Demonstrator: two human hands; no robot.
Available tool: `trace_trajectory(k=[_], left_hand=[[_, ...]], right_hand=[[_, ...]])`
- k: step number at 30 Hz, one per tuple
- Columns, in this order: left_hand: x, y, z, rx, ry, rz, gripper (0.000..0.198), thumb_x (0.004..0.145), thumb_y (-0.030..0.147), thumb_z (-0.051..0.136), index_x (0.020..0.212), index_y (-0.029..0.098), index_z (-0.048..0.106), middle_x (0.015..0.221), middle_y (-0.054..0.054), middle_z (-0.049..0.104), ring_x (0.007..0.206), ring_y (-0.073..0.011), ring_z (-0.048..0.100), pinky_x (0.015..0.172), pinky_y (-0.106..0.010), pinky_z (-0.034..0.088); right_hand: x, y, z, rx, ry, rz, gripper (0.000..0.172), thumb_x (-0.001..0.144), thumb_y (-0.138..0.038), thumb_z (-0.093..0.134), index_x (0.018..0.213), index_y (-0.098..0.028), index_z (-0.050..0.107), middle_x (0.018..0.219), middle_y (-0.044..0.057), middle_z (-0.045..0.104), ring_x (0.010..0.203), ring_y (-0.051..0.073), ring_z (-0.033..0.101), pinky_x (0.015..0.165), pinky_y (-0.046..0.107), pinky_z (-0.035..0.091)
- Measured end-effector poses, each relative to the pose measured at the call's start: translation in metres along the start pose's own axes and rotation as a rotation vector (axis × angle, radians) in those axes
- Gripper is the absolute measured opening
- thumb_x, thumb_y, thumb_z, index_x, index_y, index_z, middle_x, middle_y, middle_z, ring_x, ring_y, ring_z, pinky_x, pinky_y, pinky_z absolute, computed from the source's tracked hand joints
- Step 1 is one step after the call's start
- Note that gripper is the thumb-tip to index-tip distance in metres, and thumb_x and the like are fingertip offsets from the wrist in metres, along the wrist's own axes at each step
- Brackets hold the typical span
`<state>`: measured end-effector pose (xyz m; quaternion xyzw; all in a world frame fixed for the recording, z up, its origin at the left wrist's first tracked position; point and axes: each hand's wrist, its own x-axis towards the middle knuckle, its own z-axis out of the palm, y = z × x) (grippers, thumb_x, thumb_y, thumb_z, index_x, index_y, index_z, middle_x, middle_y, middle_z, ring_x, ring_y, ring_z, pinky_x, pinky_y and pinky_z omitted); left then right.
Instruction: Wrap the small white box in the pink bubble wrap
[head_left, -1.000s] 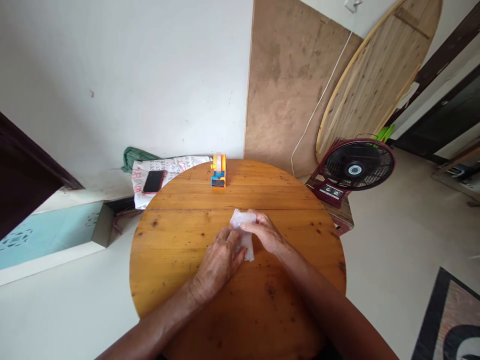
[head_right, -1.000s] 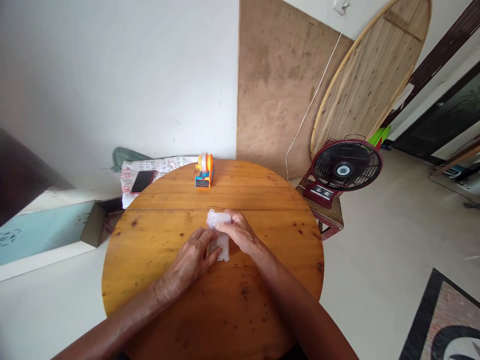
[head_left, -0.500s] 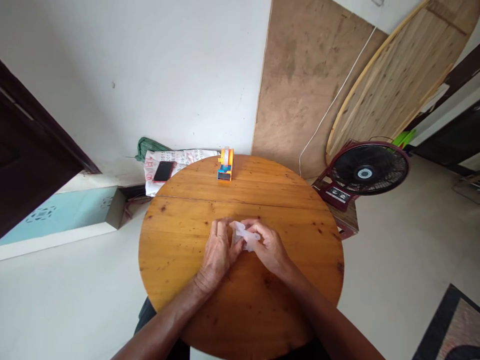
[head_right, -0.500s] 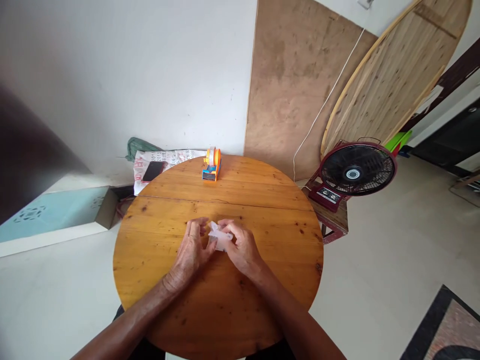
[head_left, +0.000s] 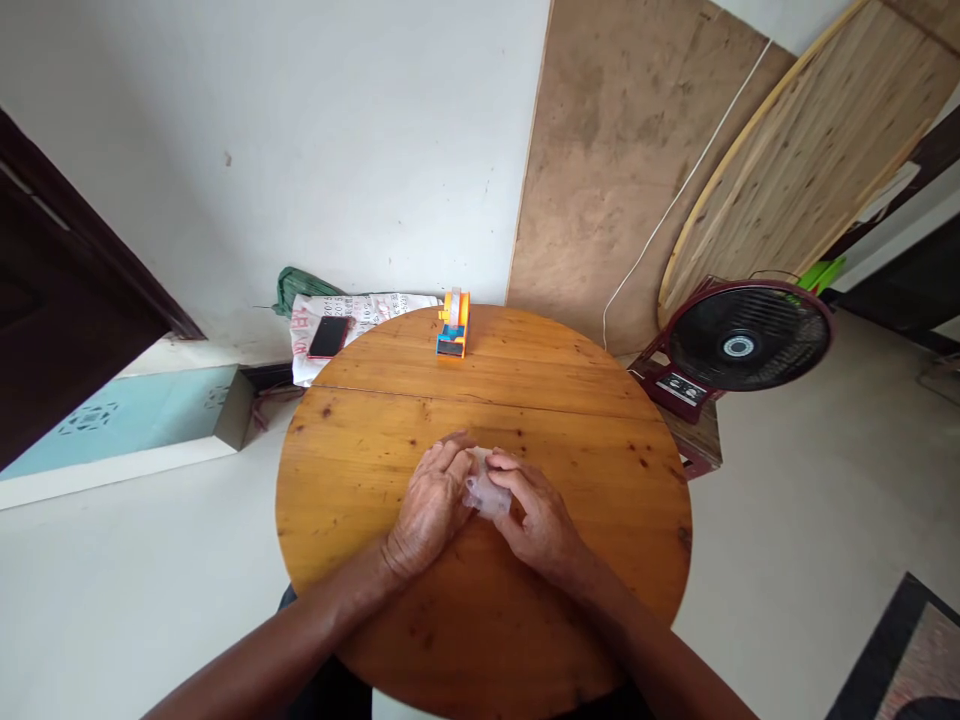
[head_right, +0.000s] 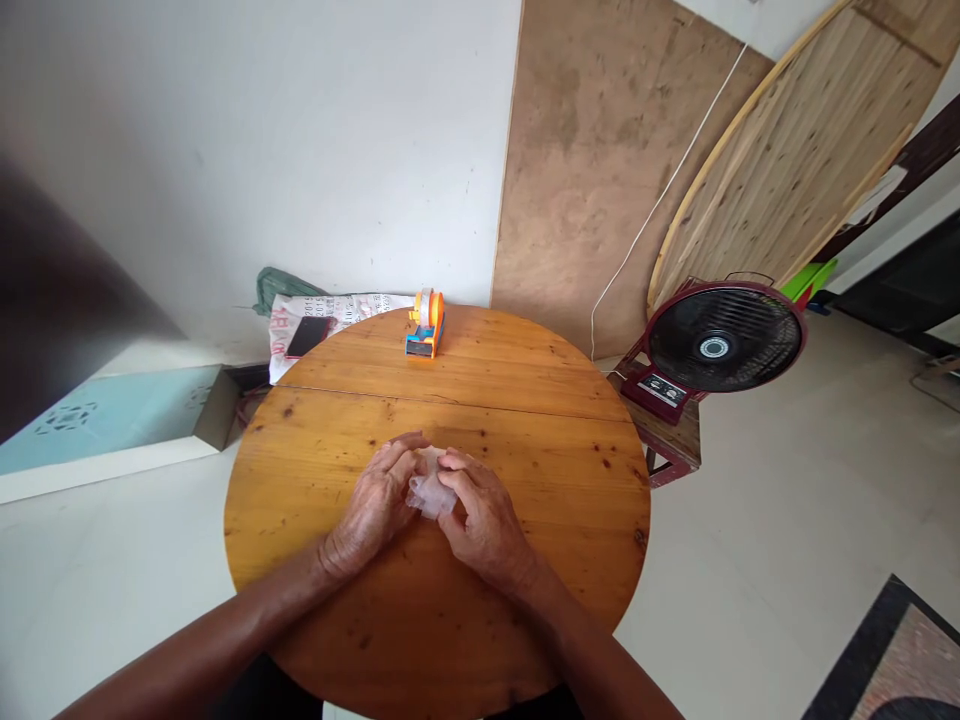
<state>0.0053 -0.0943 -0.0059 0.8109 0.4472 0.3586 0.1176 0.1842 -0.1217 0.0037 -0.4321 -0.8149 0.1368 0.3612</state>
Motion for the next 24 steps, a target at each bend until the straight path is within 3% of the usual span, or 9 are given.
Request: trace_trajectory(k=[4,11,17,24], left_hand=[[0.001,-0.002,-0.004,-0.003,-0.009,0.089,0.011,0.083,0.011,0.055,0.09,0.018,0.059,0.109,-0.009,0.064,0.111,-0.0238,0.056,0.094,-0.042,0.047],[0.003,-0.009,-0.005,-0.018,-0.061,0.186,0.013,0.088,0.017,0.051,0.094,0.018,0.062,0.108,-0.01,0.065,0.105,-0.0222,0.06,0.092,-0.039,0.049],[-0.003,-0.015,-0.011,0.003,-0.139,0.279,0.029,0.09,0.02,0.051,0.118,0.018,0.057,0.125,-0.011,0.061,0.122,-0.0243,0.052,0.102,-0.041,0.043],[-0.007,-0.021,-0.021,0.049,-0.189,0.431,0.033,0.09,0.018,0.052,0.122,0.017,0.057,0.129,-0.012,0.059,0.13,-0.0262,0.045,0.104,-0.041,0.043]], right_hand=[[-0.003,0.003,-0.002,-0.015,-0.052,-0.027,0.046,0.075,-0.007,0.055,0.118,-0.021,0.055,0.131,0.013,0.059,0.129,0.025,0.05,0.105,0.043,0.045],[-0.003,0.013,-0.002,-0.034,-0.105,-0.066,0.043,0.084,-0.008,0.05,0.124,-0.023,0.053,0.134,0.011,0.057,0.132,0.022,0.047,0.107,0.043,0.044],[-0.005,0.021,0.0,-0.036,-0.111,-0.13,0.043,0.084,-0.005,0.048,0.124,-0.022,0.053,0.138,0.01,0.054,0.137,0.022,0.041,0.11,0.043,0.042],[-0.004,0.025,-0.002,-0.087,-0.141,-0.179,0.045,0.088,-0.007,0.044,0.131,-0.021,0.05,0.138,0.01,0.054,0.137,0.021,0.041,0.111,0.042,0.041]])
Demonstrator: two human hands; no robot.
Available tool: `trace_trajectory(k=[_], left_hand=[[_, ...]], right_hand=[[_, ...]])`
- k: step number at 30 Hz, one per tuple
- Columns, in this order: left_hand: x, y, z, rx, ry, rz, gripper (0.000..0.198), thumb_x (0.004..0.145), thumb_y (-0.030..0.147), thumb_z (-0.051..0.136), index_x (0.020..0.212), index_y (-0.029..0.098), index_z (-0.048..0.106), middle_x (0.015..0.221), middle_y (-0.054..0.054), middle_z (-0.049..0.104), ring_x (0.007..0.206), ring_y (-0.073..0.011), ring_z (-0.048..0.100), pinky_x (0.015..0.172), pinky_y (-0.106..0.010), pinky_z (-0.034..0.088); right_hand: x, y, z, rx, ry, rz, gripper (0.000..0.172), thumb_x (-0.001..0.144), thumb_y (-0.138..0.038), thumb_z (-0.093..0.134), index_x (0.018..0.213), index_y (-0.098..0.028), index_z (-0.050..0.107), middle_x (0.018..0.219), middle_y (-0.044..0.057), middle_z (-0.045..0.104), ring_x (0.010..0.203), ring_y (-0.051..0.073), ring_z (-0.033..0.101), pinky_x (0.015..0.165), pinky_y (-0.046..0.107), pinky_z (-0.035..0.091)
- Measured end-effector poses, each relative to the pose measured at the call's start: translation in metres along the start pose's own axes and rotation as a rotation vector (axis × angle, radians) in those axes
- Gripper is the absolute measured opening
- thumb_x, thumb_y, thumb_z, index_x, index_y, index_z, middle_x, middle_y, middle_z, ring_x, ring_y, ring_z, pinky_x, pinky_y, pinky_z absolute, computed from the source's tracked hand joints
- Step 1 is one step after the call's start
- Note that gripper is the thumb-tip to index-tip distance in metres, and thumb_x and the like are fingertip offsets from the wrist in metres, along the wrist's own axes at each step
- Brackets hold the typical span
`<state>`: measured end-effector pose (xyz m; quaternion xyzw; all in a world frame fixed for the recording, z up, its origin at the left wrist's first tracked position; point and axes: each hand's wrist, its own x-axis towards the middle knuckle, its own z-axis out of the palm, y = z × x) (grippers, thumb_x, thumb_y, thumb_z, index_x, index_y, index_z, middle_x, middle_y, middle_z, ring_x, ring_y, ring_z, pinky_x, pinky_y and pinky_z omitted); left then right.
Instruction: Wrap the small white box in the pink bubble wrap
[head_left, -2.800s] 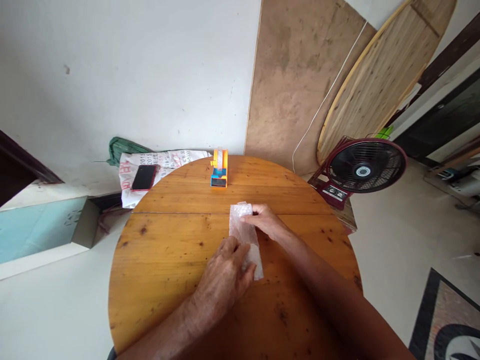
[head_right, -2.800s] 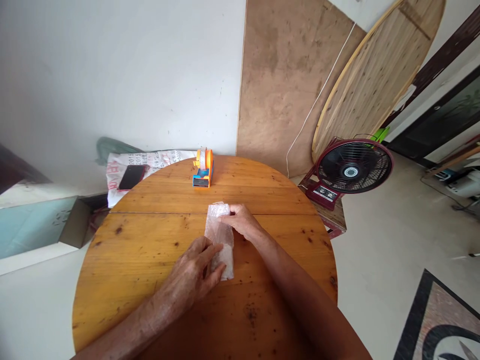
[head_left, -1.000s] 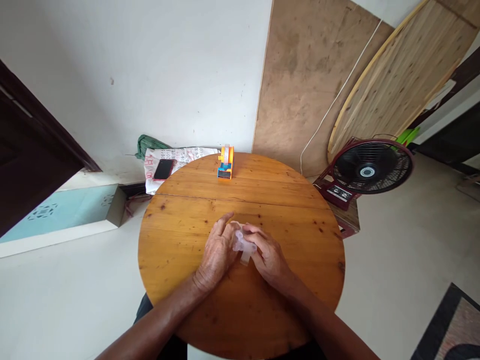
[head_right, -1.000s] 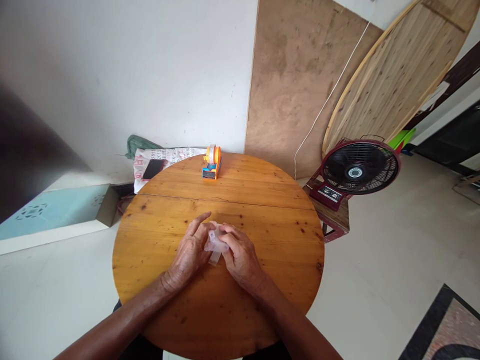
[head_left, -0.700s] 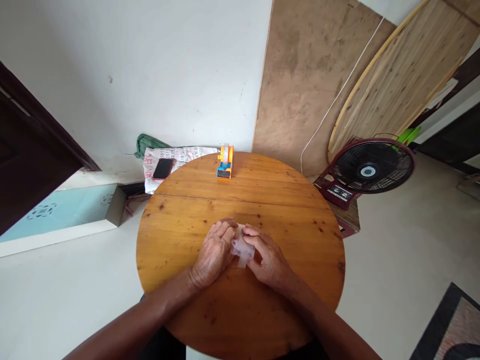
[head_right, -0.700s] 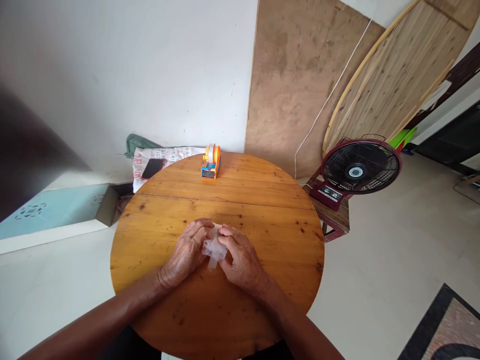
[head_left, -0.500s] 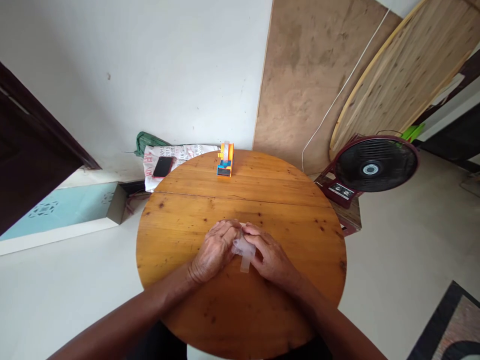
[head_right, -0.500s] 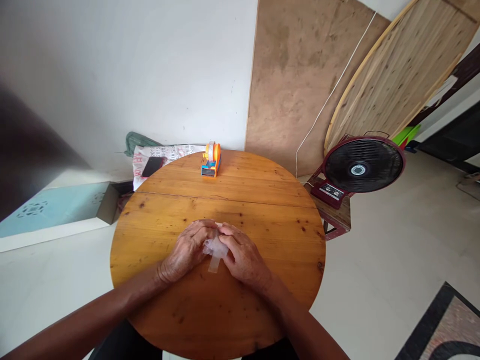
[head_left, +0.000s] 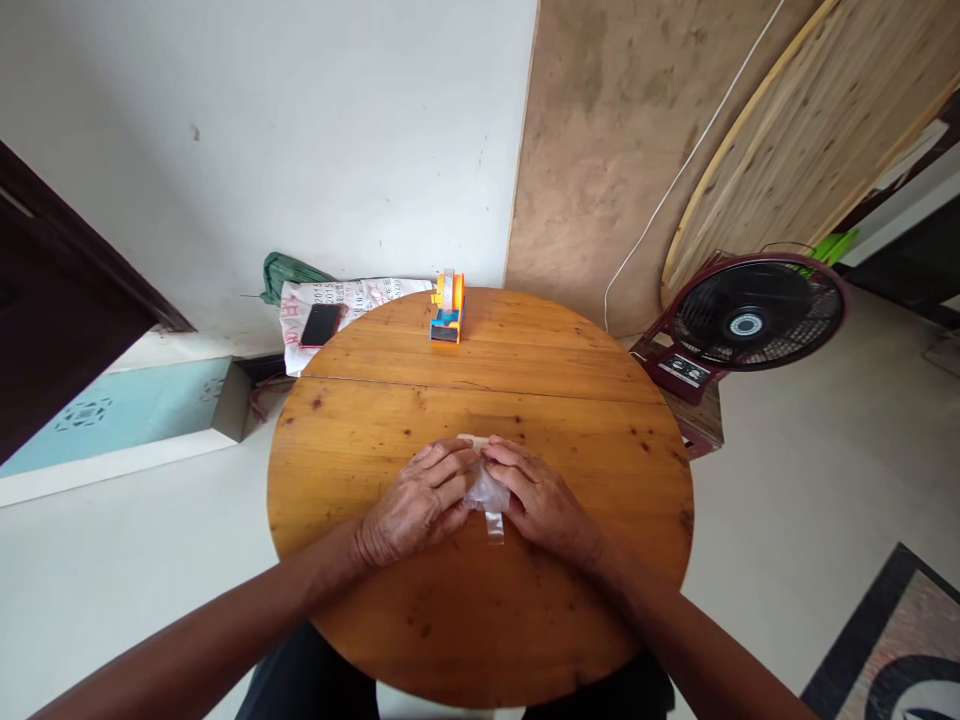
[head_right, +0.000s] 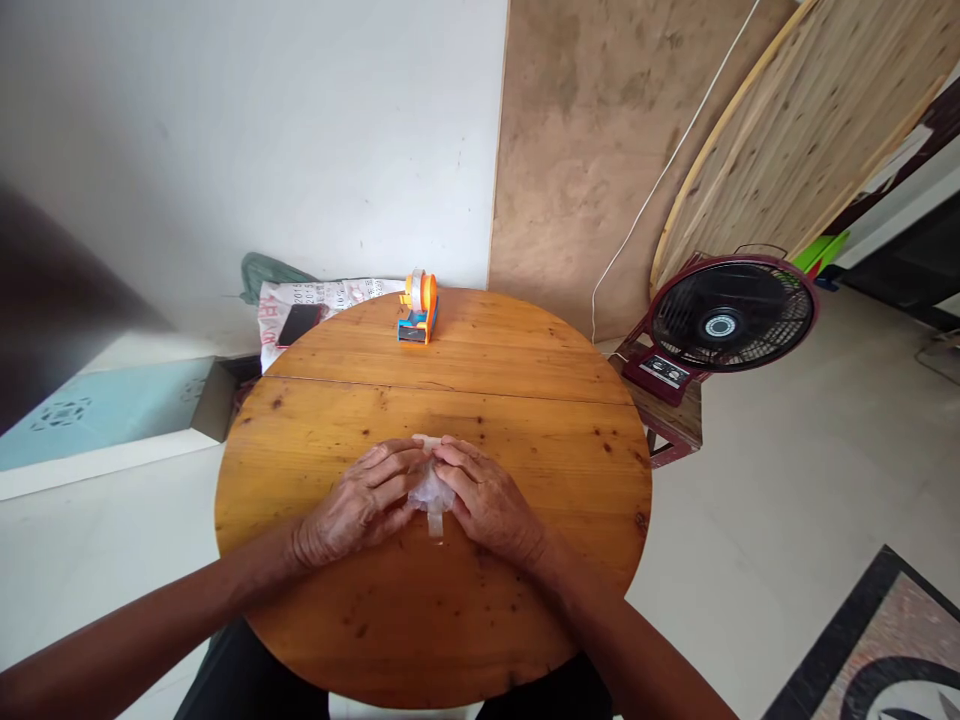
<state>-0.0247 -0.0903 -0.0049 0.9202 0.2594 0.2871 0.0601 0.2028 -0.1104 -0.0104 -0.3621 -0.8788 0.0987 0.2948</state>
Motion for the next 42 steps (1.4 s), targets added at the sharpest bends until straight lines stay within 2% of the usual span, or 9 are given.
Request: trace_trajectory(k=[11,13,16,21,24,27,33,37,42], left_hand=[[0.0,-0.013,0.004,-0.027,0.002,0.049,0.018,0.089,0.013,0.05,0.103,0.017,0.061,0.115,-0.011,0.062,0.119,-0.0244,0.051,0.103,-0.042,0.044],[-0.002,-0.015,0.008,-0.059,0.048,0.036,0.024,0.089,0.014,0.051,0.111,0.016,0.058,0.113,-0.012,0.062,0.116,-0.025,0.052,0.101,-0.044,0.045],[-0.004,-0.017,0.01,-0.061,0.079,-0.035,0.048,0.086,0.019,0.056,0.132,0.015,0.047,0.125,-0.017,0.055,0.121,-0.0296,0.05,0.099,-0.047,0.046],[-0.003,-0.023,0.007,-0.076,-0.066,-0.045,0.067,0.085,0.013,0.053,0.148,0.02,0.03,0.154,-0.017,0.029,0.14,-0.0304,0.033,0.109,-0.047,0.04],[-0.003,-0.026,0.009,-0.102,-0.065,-0.004,0.066,0.089,0.011,0.047,0.151,0.021,0.025,0.15,-0.014,0.039,0.139,-0.0252,0.037,0.112,-0.042,0.039],[-0.004,-0.025,0.01,-0.074,-0.033,-0.008,0.061,0.09,0.01,0.047,0.148,0.022,0.031,0.145,-0.013,0.046,0.136,-0.0239,0.043,0.111,-0.041,0.041],[0.0,-0.022,0.012,-0.157,0.014,-0.002,0.049,0.09,0.01,0.048,0.138,0.019,0.044,0.144,-0.016,0.047,0.136,-0.0245,0.042,0.109,-0.041,0.042],[0.006,-0.019,0.012,-0.334,0.016,-0.111,0.037,0.086,0.009,0.05,0.122,0.017,0.055,0.139,-0.017,0.051,0.129,-0.0244,0.05,0.104,-0.038,0.045],[0.029,-0.018,0.007,-0.652,0.056,-0.428,0.019,0.083,0.015,0.055,0.101,0.017,0.059,0.114,-0.01,0.065,0.104,-0.0209,0.062,0.091,-0.033,0.049]], right_hand=[[0.0,0.004,0.004,-0.075,0.036,-0.041,0.042,0.092,-0.007,0.043,0.131,-0.02,0.052,0.133,0.01,0.058,0.136,0.022,0.042,0.11,0.043,0.043],[0.001,0.003,0.004,-0.08,0.057,-0.052,0.041,0.091,-0.007,0.043,0.129,-0.02,0.053,0.131,0.01,0.059,0.135,0.022,0.043,0.109,0.042,0.045],[0.002,0.003,0.003,-0.088,0.077,-0.075,0.041,0.091,-0.005,0.042,0.128,-0.018,0.053,0.128,0.011,0.061,0.134,0.022,0.044,0.108,0.042,0.046],[0.003,0.003,0.003,-0.089,0.079,-0.08,0.043,0.089,-0.003,0.041,0.129,-0.018,0.051,0.127,0.011,0.061,0.134,0.022,0.044,0.108,0.042,0.046],[0.003,0.004,0.003,-0.085,0.071,-0.085,0.047,0.087,-0.001,0.04,0.13,-0.018,0.051,0.128,0.011,0.06,0.135,0.022,0.043,0.108,0.041,0.046],[0.002,0.005,0.004,-0.075,0.056,-0.085,0.048,0.086,-0.001,0.041,0.13,-0.018,0.05,0.132,0.011,0.058,0.137,0.022,0.041,0.109,0.043,0.044],[0.003,0.006,0.004,-0.068,0.056,-0.079,0.045,0.089,-0.004,0.042,0.13,-0.02,0.051,0.132,0.011,0.058,0.136,0.022,0.042,0.108,0.042,0.045],[0.007,0.002,-0.001,0.029,0.029,-0.007,0.044,0.089,-0.005,0.043,0.129,-0.022,0.051,0.133,0.01,0.056,0.135,0.02,0.043,0.11,0.041,0.042],[0.026,0.003,-0.02,0.28,-0.026,0.253,0.043,0.082,-0.005,0.049,0.12,-0.022,0.057,0.134,0.009,0.055,0.124,0.021,0.053,0.103,0.039,0.044]])
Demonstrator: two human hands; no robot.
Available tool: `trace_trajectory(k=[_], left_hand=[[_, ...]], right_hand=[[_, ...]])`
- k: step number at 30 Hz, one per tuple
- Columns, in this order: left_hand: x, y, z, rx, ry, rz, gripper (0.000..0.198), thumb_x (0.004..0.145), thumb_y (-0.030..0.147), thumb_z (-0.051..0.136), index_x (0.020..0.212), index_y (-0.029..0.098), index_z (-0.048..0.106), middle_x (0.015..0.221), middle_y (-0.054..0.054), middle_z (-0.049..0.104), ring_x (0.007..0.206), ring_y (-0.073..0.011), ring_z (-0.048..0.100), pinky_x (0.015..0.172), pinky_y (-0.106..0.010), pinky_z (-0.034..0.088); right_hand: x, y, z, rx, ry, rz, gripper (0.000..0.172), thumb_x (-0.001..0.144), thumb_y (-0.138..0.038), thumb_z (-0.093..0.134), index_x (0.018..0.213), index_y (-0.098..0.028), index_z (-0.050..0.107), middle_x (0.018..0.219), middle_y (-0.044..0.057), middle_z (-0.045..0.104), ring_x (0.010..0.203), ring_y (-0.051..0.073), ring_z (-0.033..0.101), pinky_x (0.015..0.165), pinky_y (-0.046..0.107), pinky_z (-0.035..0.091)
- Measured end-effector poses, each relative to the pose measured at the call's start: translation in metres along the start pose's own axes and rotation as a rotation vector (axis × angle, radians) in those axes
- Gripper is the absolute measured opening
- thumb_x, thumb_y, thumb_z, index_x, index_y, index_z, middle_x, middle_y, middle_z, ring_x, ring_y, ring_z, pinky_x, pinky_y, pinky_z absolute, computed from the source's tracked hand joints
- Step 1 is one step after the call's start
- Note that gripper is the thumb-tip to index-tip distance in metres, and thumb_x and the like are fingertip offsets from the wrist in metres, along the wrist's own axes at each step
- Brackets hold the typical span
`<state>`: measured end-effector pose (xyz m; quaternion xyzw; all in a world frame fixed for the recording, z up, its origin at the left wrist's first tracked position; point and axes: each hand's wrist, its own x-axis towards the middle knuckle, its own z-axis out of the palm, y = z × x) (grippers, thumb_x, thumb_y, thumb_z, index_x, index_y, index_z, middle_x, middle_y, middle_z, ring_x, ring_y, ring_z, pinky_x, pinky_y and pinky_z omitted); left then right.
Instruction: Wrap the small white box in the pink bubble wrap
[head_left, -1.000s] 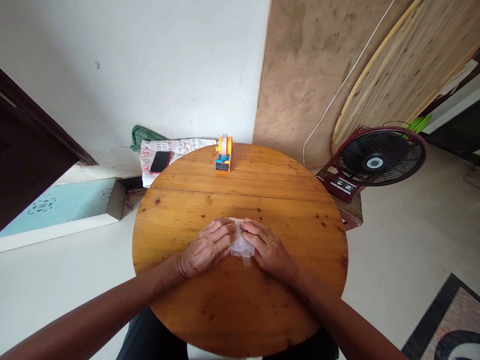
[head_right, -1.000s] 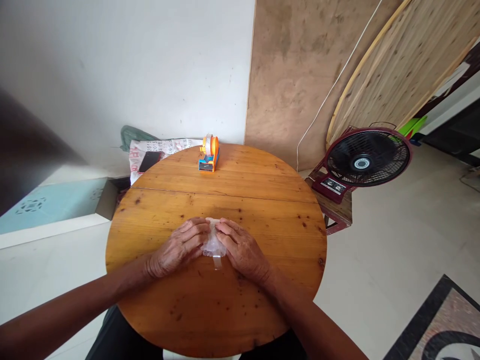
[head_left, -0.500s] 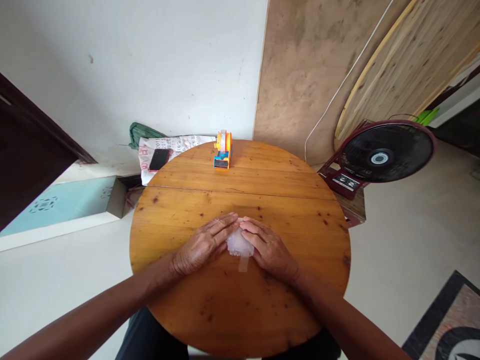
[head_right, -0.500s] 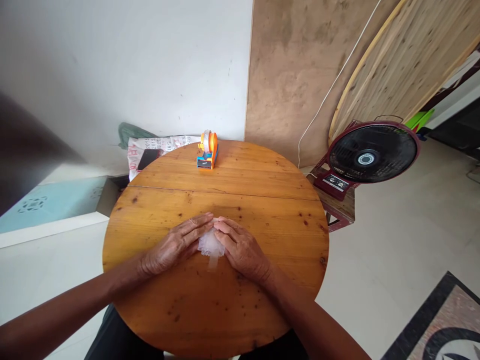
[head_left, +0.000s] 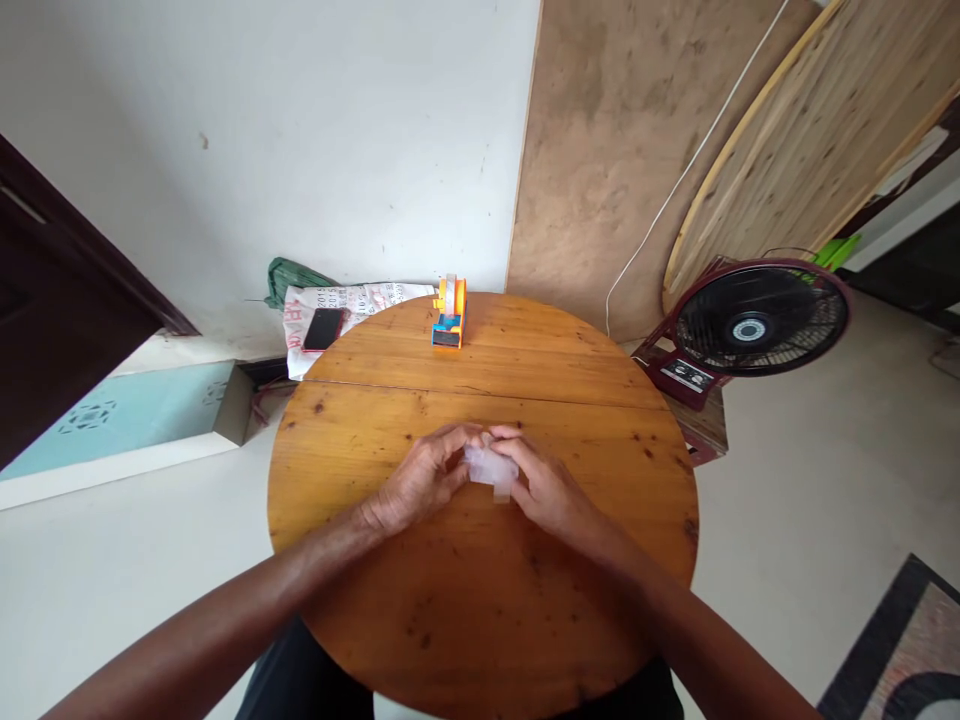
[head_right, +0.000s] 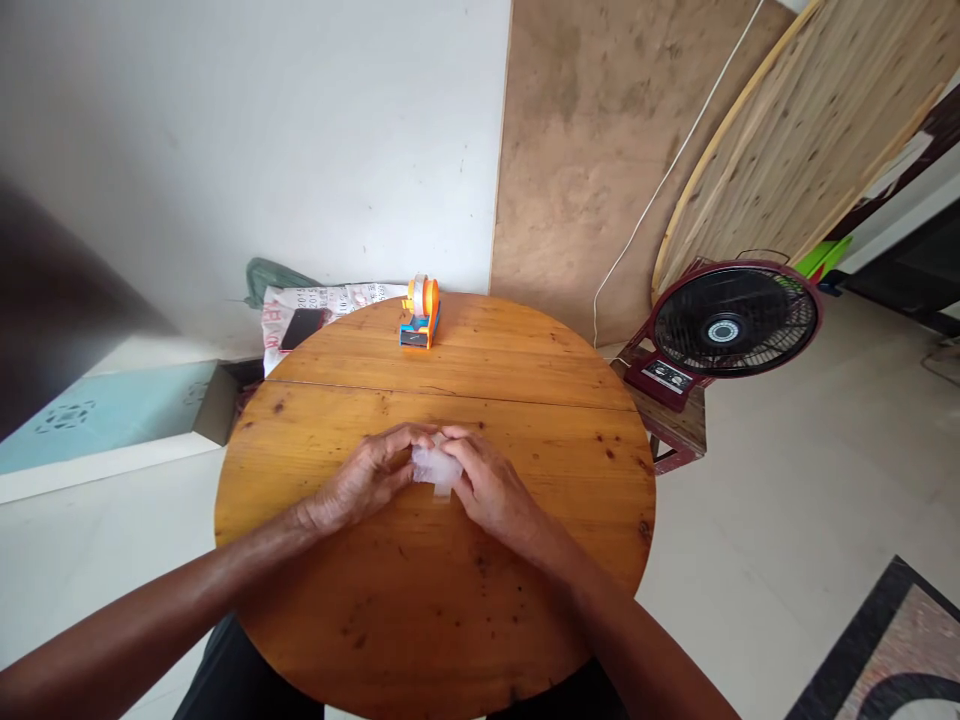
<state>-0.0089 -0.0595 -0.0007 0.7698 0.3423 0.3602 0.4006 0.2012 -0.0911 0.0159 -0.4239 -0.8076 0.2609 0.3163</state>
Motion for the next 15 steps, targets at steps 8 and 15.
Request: trace_trajectory(k=[8,15], left_hand=[[0.046,0.001,-0.009,-0.338,-0.191,-0.408,0.04,0.078,0.052,0.061,0.089,0.014,0.06,0.076,-0.003,0.062,0.065,-0.0148,0.058,0.055,-0.025,0.048],[0.046,-0.007,-0.005,-0.318,-0.178,-0.48,0.049,0.079,0.058,0.057,0.096,0.013,0.063,0.074,-0.004,0.065,0.061,-0.0164,0.061,0.049,-0.024,0.049]], right_hand=[[0.032,0.032,-0.012,0.761,0.012,0.432,0.03,0.078,-0.034,0.068,0.103,-0.017,0.065,0.094,0.004,0.07,0.088,0.02,0.065,0.083,0.034,0.049],[0.026,0.031,-0.004,0.787,-0.022,0.396,0.053,0.071,-0.03,0.077,0.12,-0.02,0.058,0.11,0.006,0.067,0.098,0.02,0.064,0.084,0.033,0.051]])
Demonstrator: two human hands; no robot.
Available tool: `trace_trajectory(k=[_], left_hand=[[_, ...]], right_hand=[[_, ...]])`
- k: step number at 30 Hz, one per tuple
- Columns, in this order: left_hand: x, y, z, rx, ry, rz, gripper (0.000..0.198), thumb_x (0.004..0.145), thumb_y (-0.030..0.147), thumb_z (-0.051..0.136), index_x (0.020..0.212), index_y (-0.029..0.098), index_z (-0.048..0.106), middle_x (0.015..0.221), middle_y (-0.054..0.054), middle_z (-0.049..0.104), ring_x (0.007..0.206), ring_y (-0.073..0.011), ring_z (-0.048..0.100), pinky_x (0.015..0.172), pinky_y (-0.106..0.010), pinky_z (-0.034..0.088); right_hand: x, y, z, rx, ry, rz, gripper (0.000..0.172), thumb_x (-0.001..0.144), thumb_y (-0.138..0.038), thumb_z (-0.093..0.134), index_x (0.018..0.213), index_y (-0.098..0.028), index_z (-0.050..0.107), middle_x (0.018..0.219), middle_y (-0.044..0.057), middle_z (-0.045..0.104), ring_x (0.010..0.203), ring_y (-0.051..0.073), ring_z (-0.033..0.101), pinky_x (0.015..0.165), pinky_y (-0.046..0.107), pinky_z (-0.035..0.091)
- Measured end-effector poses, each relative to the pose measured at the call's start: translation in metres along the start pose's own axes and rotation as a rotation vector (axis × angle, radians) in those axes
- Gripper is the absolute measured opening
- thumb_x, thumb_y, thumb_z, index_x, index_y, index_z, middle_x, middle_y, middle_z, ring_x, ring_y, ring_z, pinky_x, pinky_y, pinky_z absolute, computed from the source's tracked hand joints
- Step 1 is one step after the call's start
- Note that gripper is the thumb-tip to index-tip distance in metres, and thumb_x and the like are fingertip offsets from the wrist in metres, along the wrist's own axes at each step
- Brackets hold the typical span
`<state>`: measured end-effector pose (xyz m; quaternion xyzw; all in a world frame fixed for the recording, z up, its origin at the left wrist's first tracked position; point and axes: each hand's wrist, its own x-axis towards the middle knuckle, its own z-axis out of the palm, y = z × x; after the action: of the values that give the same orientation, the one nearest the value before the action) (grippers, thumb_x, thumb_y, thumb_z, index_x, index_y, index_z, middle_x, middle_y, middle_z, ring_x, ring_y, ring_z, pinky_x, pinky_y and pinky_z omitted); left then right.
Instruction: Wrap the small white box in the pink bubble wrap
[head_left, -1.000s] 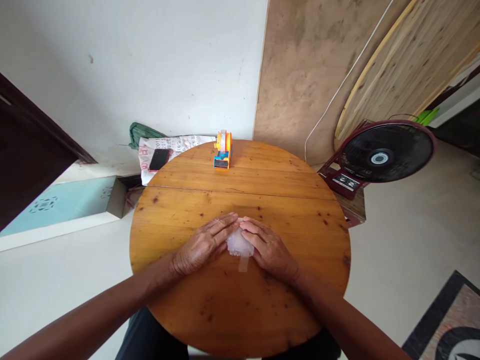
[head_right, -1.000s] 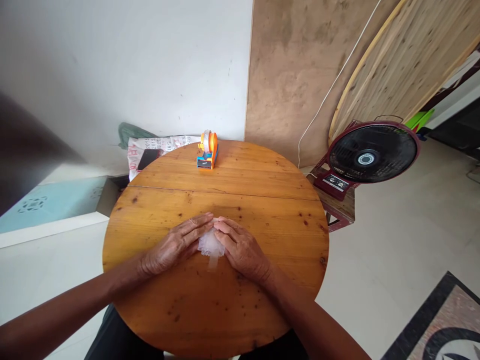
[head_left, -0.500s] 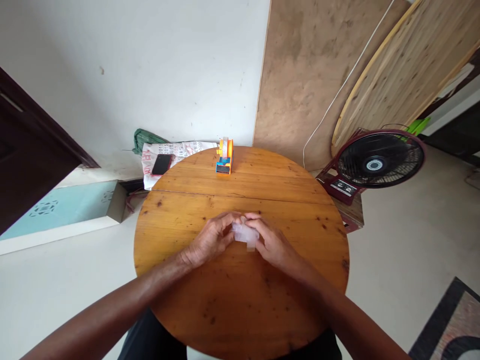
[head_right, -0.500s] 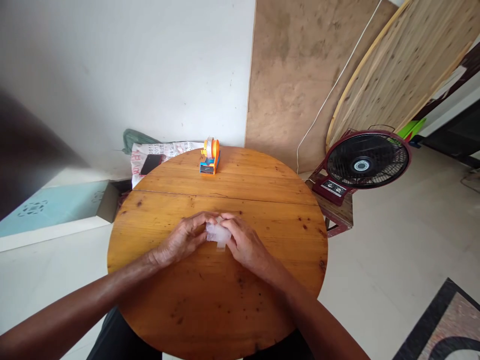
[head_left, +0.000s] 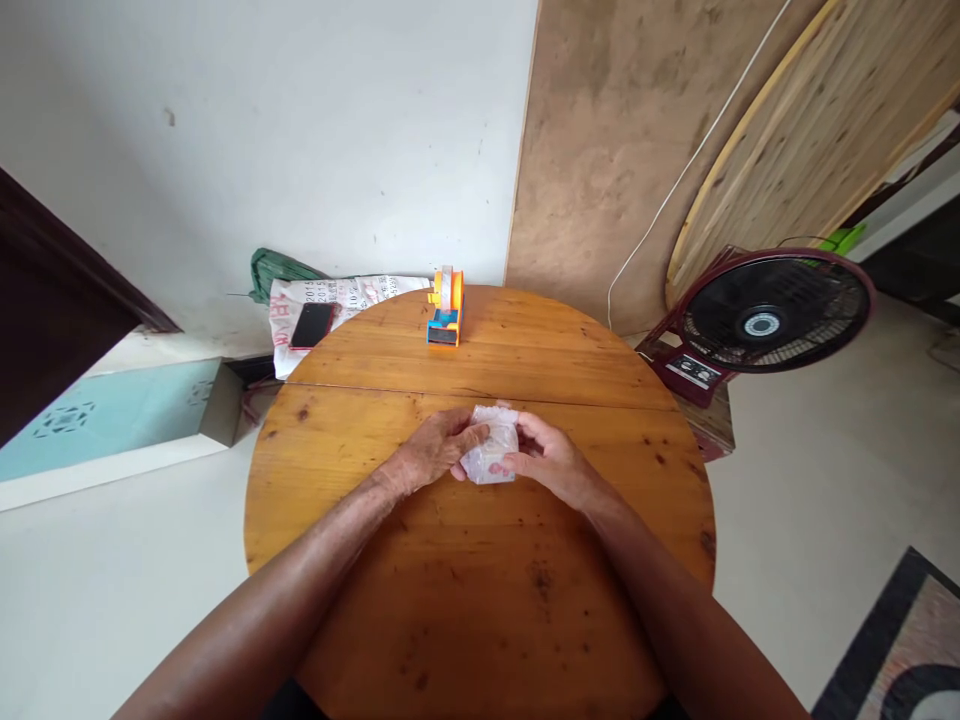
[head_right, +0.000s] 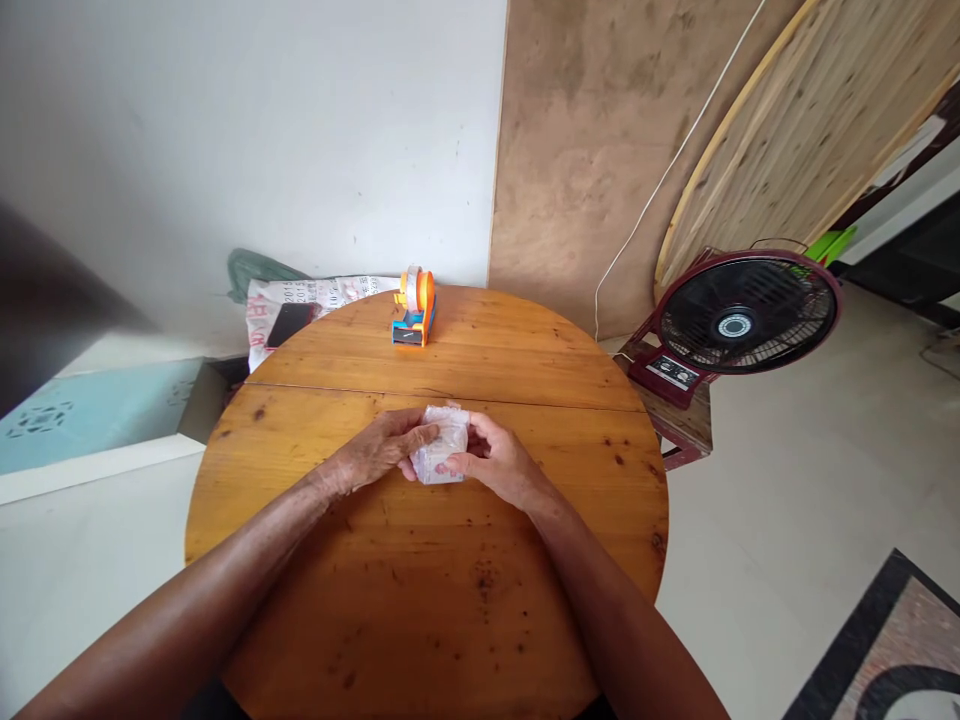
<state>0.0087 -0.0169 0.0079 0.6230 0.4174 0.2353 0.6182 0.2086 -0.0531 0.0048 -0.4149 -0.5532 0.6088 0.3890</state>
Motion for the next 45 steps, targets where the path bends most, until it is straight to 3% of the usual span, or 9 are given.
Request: trace_trajectory(k=[4,8,16,22,27,30,35,41,45], left_hand=[[-0.005,-0.001,-0.001,-0.006,0.057,0.059,0.044,0.081,0.056,0.059,0.087,0.013,0.066,0.066,-0.001,0.062,0.054,-0.013,0.055,0.048,-0.022,0.043],[-0.011,0.002,0.001,-0.15,0.102,0.114,0.043,0.08,0.053,0.063,0.089,0.012,0.071,0.075,-0.005,0.068,0.067,-0.0176,0.059,0.062,-0.026,0.045],[-0.01,0.0,0.011,-0.654,0.007,-0.007,0.042,0.074,0.044,0.073,0.102,0.013,0.067,0.091,-0.009,0.07,0.08,-0.0221,0.064,0.071,-0.032,0.051],[-0.01,0.005,0.016,-0.789,-0.024,-0.091,0.045,0.071,0.037,0.077,0.106,0.011,0.064,0.097,-0.013,0.071,0.082,-0.0237,0.067,0.075,-0.038,0.054],[-0.009,0.003,0.018,-0.822,-0.011,-0.094,0.044,0.071,0.035,0.077,0.106,0.012,0.066,0.095,-0.011,0.072,0.082,-0.0225,0.068,0.077,-0.036,0.055],[-0.008,-0.003,0.018,-0.811,-0.008,-0.052,0.043,0.073,0.034,0.077,0.109,0.014,0.067,0.099,-0.01,0.072,0.082,-0.0202,0.068,0.078,-0.034,0.054],[-0.01,-0.006,0.018,-0.771,-0.023,-0.038,0.05,0.073,0.036,0.078,0.118,0.018,0.066,0.105,-0.01,0.072,0.088,-0.0219,0.068,0.08,-0.035,0.052],[-0.01,-0.002,0.02,-0.787,-0.022,0.001,0.044,0.073,0.035,0.077,0.111,0.016,0.069,0.103,-0.01,0.072,0.09,-0.0229,0.067,0.08,-0.033,0.051],[-0.01,0.003,0.027,-0.819,0.093,-0.067,0.041,0.072,0.041,0.077,0.1,0.012,0.071,0.092,-0.01,0.073,0.079,-0.0206,0.067,0.072,-0.031,0.052]], right_hand=[[-0.003,-0.004,0.011,-0.041,0.072,-0.015,0.05,0.073,-0.032,0.074,0.118,-0.019,0.057,0.104,0.006,0.069,0.093,0.02,0.066,0.081,0.034,0.053],[-0.007,-0.006,0.016,-0.078,0.098,-0.054,0.048,0.073,-0.031,0.074,0.116,-0.02,0.056,0.104,0.006,0.069,0.092,0.02,0.066,0.082,0.035,0.054],[-0.011,-0.007,0.021,-0.091,0.258,-0.049,0.067,0.067,-0.027,0.077,0.122,-0.024,0.039,0.107,0.007,0.068,0.087,0.019,0.067,0.076,0.033,0.055],[-0.01,0.005,0.021,-0.145,0.363,-0.171,0.054,0.07,-0.029,0.076,0.11,-0.025,0.039,0.104,0.005,0.069,0.086,0.019,0.067,0.077,0.034,0.055],[-0.013,0.0,0.015,-0.439,0.255,-0.282,0.026,0.082,-0.032,0.067,0.101,-0.024,0.053,0.094,0.001,0.069,0.082,0.017,0.066,0.075,0.03,0.054],[-0.015,-0.009,0.011,-0.567,0.164,-0.291,0.031,0.087,-0.031,0.061,0.117,-0.024,0.058,0.108,0.003,0.068,0.091,0.018,0.065,0.079,0.03,0.054],[-0.016,-0.015,0.006,-0.674,0.069,-0.368,0.046,0.09,-0.029,0.057,0.136,-0.025,0.049,0.127,0.007,0.061,0.115,0.023,0.058,0.098,0.037,0.046],[-0.016,-0.017,0.006,-0.689,0.051,-0.36,0.038,0.09,-0.03,0.058,0.127,-0.024,0.055,0.124,0.007,0.062,0.113,0.023,0.058,0.098,0.037,0.045],[-0.016,-0.019,0.008,-0.708,0.048,-0.334,0.031,0.09,-0.029,0.057,0.121,-0.024,0.058,0.115,0.006,0.065,0.103,0.021,0.061,0.091,0.034,0.047]])
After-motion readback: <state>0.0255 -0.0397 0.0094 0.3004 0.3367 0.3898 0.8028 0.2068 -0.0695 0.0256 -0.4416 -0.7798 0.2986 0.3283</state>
